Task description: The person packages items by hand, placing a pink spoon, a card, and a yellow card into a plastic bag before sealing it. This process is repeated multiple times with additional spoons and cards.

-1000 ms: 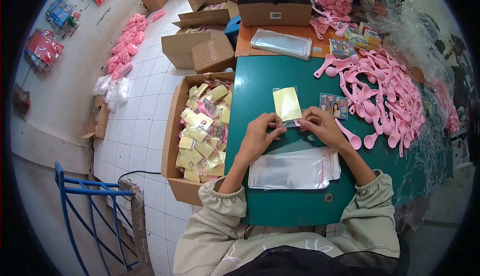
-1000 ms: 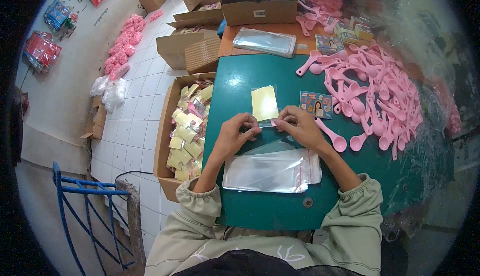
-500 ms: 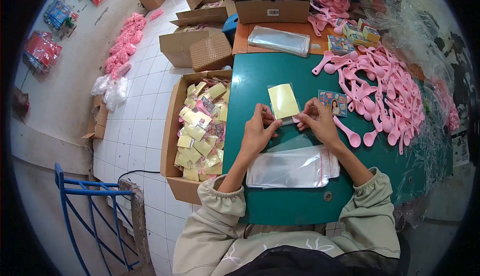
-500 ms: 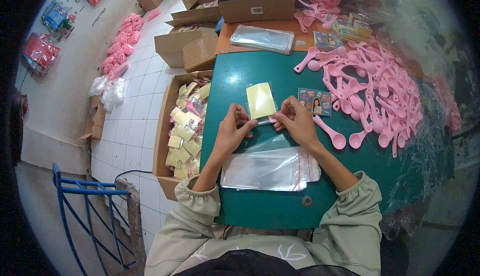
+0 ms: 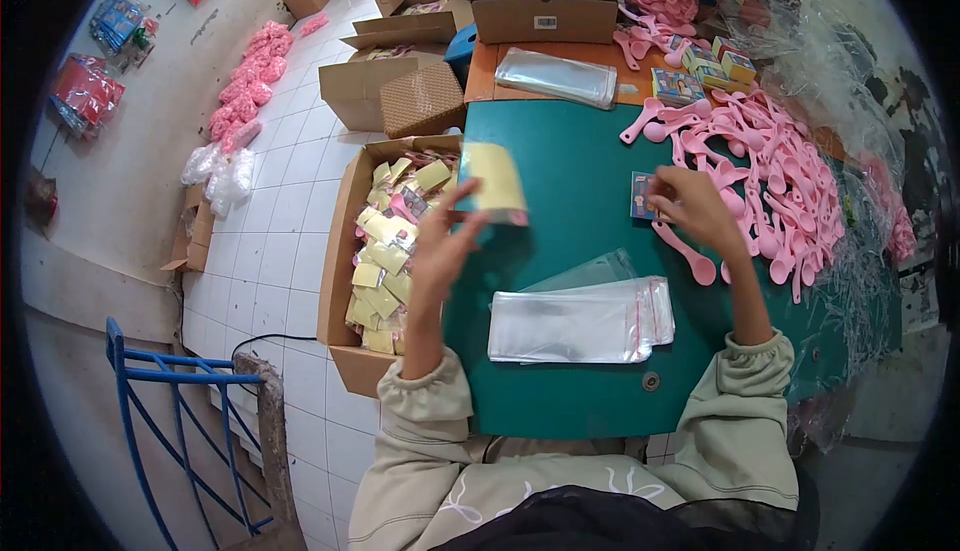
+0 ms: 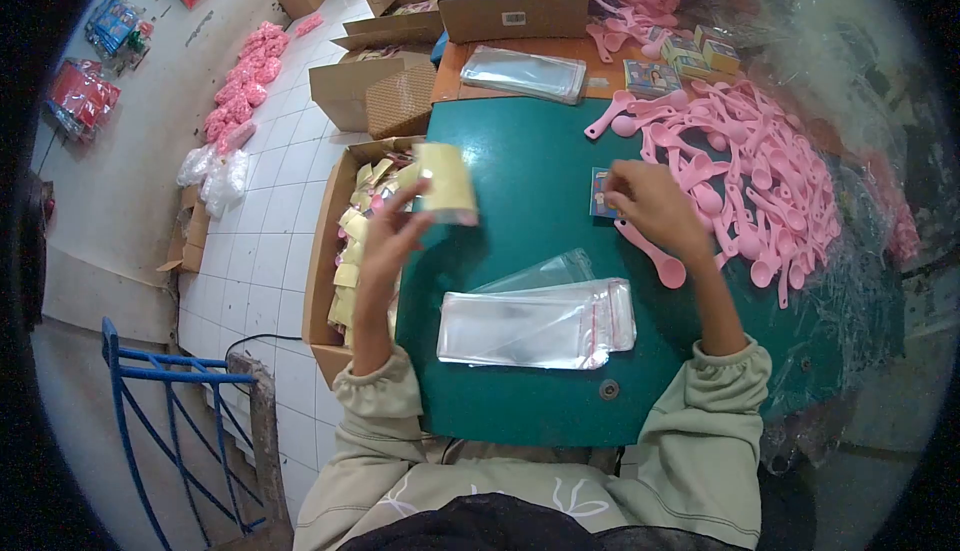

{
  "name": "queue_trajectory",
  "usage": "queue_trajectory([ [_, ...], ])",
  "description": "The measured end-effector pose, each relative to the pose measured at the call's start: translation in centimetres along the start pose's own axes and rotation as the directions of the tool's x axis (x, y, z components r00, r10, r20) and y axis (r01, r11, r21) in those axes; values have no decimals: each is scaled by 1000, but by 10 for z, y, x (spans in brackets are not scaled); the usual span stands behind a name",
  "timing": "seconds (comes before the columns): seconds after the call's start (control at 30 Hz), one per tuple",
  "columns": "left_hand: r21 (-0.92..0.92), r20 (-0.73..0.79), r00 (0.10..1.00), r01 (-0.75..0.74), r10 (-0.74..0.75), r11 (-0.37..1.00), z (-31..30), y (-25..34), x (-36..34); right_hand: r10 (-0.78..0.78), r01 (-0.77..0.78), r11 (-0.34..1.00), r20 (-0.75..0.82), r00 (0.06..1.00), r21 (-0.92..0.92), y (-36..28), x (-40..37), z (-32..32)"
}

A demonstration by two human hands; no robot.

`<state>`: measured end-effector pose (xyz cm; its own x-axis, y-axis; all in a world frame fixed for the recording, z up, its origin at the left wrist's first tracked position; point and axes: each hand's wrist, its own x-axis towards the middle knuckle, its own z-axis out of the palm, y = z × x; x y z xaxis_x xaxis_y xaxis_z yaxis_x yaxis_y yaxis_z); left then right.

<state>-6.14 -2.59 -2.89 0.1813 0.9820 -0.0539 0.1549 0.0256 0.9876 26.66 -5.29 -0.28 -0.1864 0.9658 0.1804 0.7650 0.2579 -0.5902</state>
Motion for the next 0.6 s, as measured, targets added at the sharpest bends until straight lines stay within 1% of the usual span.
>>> queue_trajectory([
  [0.07,125,-195,975,-80,103,989,-28,2,-1,122,-70,975,246,961,-212,2,-7,-26],
  [0.1,489,-291,918,-101,271,866,-46,-11,1,122,-36,941,238,964,-336,1,-12,-24],
  [0.13,782,-309,835,-48,454,621,-53,-13,1,118,-2,892,229,966,-453,-1,-21,-17],
  [0.17,925,-340,784,180,519,335,-50,-15,-2,112,31,828,220,969,-560,-2,-27,-10],
  [0.2,890,-280,845,52,455,453,-39,-3,-4,93,23,824,175,980,-566,-4,-28,-3],
  [0.27,721,-108,931,-167,348,672,-8,17,-4,58,-1,819,82,995,-573,-6,-29,14],
  [0.3,581,48,921,-340,386,739,19,19,-7,57,20,848,129,990,-530,4,-28,19],
  [0.33,560,246,864,-496,439,663,47,30,-13,33,48,875,159,987,-481,4,-28,18],
  [0.37,587,361,853,-522,377,619,72,27,-22,8,75,898,187,982,-435,3,-28,15],
  [0.43,682,414,882,-465,227,565,100,25,-36,-66,144,916,215,974,-375,3,-26,2],
  [0.5,527,441,864,-469,243,709,102,3,-28,-169,236,916,221,961,-325,-4,-23,-13],
  [0.53,446,455,855,-461,248,767,100,-7,-24,-143,178,966,184,972,-189,-11,-20,-20],
  [0.57,385,471,858,-409,205,827,96,-13,-20,-110,119,992,152,982,-50,-20,-17,-29],
  [0.6,366,455,861,-414,227,833,93,-13,-18,-71,60,994,124,990,89,-29,-15,-38],
])
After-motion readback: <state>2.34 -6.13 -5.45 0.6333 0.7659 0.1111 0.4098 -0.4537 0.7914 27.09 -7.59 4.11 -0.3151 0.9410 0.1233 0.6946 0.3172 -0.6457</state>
